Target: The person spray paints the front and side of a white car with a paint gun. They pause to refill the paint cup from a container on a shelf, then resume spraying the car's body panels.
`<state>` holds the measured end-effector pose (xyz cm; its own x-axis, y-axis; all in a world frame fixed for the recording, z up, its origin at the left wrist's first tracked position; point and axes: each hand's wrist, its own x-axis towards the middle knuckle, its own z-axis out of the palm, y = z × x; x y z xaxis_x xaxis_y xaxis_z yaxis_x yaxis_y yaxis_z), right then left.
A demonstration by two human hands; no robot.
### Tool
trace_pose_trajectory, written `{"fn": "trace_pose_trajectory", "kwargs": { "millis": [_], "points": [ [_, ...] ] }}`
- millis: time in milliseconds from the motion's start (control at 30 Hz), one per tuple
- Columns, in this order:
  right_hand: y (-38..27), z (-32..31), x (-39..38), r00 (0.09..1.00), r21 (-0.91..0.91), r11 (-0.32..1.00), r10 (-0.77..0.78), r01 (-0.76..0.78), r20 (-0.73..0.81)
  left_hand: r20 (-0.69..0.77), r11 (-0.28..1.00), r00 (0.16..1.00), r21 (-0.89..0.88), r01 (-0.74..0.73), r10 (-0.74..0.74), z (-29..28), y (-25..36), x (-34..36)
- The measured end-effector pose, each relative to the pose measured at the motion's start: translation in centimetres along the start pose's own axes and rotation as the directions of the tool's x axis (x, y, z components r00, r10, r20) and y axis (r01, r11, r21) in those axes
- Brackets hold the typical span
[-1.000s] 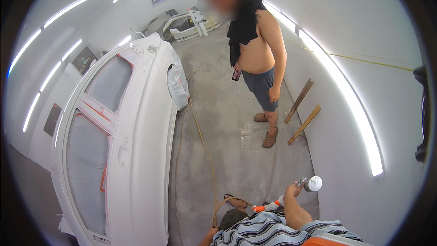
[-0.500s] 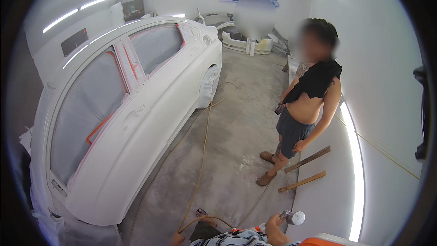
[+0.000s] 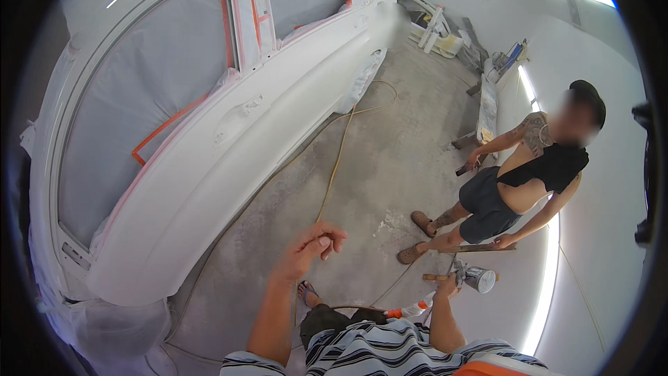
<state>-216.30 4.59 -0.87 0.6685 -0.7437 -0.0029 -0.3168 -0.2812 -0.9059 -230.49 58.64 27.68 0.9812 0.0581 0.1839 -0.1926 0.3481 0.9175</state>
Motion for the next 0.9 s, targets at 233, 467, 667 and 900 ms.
{"fn": "trace_pose_trajectory", "kwargs": {
  "millis": [233,467,667,900],
  "points": [
    [-8.4,4.6,-3.7,0.985,0.379,0.909,0.167,-0.172,0.046,0.726,0.406,0.339,0.09,-0.909,0.598,9.1,21.7,10.4],
    [-10.4,8.5,-3.7,0.992,0.143,0.987,-0.083,0.068,0.099,0.922,0.334,0.33,0.251,-0.908,0.204,11.8,20.4,10.6],
    [-11.2,12.8,-3.4,0.987,0.24,0.96,0.123,-0.145,0.103,0.945,0.247,0.279,0.233,-0.941,0.173,16.3,19.8,13.7],
    [-11.5,19.2,0.2,0.95,0.234,0.967,0.022,-0.1,0.312,0.929,0.203,0.259,0.209,-0.957,0.264,24.1,19.0,20.1]
  ]
}}
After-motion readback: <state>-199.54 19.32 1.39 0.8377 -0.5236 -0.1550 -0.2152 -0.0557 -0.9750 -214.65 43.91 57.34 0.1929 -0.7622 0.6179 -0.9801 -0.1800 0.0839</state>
